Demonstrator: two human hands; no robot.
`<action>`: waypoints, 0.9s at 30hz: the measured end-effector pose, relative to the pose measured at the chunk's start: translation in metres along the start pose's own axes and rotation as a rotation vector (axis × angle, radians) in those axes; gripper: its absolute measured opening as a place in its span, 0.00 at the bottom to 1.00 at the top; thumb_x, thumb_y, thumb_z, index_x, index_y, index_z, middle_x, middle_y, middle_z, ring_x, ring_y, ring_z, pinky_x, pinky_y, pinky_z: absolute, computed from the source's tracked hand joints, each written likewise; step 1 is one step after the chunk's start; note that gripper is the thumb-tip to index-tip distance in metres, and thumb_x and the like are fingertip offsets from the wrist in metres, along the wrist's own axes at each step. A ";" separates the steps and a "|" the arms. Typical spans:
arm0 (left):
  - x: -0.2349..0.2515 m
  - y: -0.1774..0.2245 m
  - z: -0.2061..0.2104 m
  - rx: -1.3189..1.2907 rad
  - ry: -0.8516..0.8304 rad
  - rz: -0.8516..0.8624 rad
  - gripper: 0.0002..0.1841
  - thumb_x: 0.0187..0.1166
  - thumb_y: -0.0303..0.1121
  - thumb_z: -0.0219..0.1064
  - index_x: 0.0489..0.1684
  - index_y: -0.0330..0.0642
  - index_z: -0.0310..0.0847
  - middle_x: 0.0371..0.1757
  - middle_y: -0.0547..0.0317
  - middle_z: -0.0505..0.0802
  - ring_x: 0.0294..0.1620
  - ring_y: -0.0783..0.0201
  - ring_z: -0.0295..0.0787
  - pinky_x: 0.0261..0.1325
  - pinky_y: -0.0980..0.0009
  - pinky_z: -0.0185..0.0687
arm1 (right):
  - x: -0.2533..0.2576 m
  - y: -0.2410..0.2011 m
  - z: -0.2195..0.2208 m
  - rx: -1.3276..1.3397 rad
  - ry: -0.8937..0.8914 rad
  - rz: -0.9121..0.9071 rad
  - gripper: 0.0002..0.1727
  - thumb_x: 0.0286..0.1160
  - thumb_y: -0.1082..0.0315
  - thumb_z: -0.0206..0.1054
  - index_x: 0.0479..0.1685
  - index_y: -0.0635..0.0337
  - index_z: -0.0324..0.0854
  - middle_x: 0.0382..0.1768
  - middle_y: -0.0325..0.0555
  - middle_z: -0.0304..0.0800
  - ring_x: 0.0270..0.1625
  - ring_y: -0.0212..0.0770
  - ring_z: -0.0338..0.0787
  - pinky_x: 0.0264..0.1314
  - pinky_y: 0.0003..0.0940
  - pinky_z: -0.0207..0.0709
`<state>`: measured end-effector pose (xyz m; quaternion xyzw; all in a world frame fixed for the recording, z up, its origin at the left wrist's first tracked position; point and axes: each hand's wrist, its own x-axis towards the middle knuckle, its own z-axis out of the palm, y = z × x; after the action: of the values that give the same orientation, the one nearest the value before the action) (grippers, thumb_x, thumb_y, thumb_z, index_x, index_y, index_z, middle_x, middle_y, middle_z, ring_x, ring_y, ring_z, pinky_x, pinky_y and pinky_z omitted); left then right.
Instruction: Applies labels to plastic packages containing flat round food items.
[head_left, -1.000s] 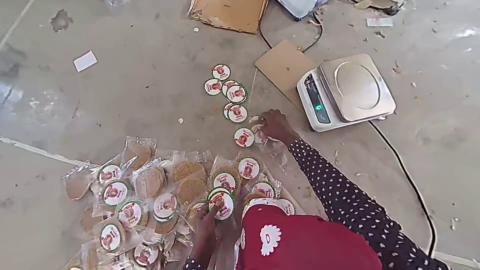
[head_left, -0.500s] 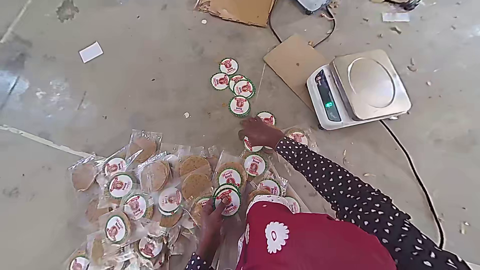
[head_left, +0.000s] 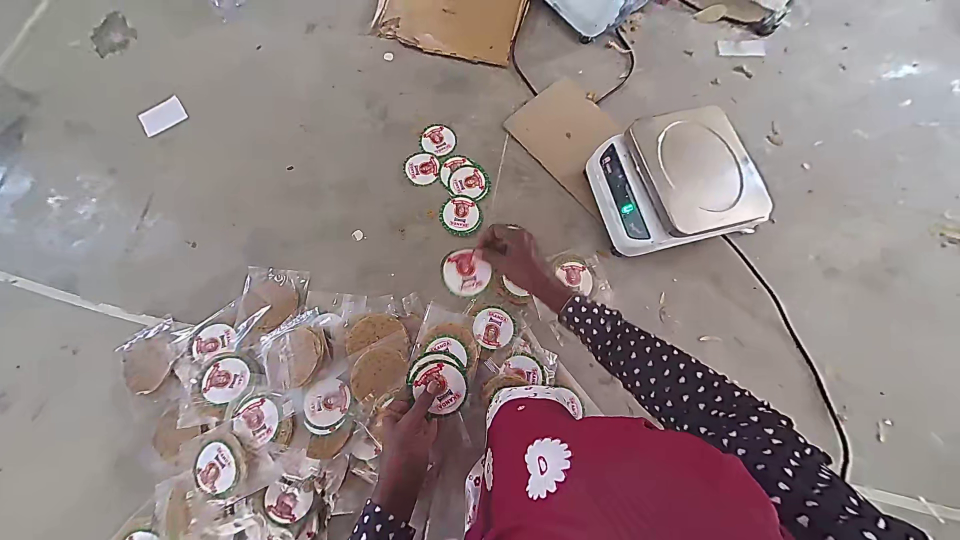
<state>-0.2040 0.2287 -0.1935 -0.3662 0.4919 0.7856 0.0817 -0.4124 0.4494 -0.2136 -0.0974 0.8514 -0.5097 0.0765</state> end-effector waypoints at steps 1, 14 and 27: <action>0.000 0.002 0.002 -0.052 -0.008 0.011 0.09 0.81 0.16 0.60 0.52 0.26 0.82 0.43 0.48 0.95 0.42 0.60 0.94 0.51 0.63 0.92 | -0.014 -0.006 0.013 0.072 -0.039 0.007 0.09 0.78 0.70 0.70 0.49 0.67 0.85 0.38 0.49 0.93 0.37 0.38 0.92 0.46 0.40 0.87; 0.002 -0.014 -0.016 0.121 0.054 0.026 0.22 0.69 0.12 0.69 0.63 0.26 0.74 0.46 0.44 0.93 0.41 0.57 0.94 0.44 0.64 0.94 | 0.023 0.071 -0.043 -0.439 0.159 0.239 0.25 0.79 0.69 0.65 0.75 0.67 0.76 0.66 0.67 0.84 0.69 0.66 0.84 0.71 0.63 0.77; 0.010 -0.013 -0.016 0.210 -0.005 -0.005 0.28 0.68 0.13 0.71 0.70 0.27 0.71 0.50 0.42 0.92 0.45 0.56 0.94 0.48 0.62 0.94 | 0.050 0.068 -0.043 -0.732 -0.147 0.464 0.17 0.70 0.60 0.75 0.47 0.68 0.86 0.46 0.67 0.90 0.54 0.70 0.90 0.52 0.71 0.79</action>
<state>-0.1972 0.2197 -0.2136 -0.3549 0.5704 0.7304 0.1231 -0.4765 0.5054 -0.2550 0.0397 0.9675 -0.1355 0.2097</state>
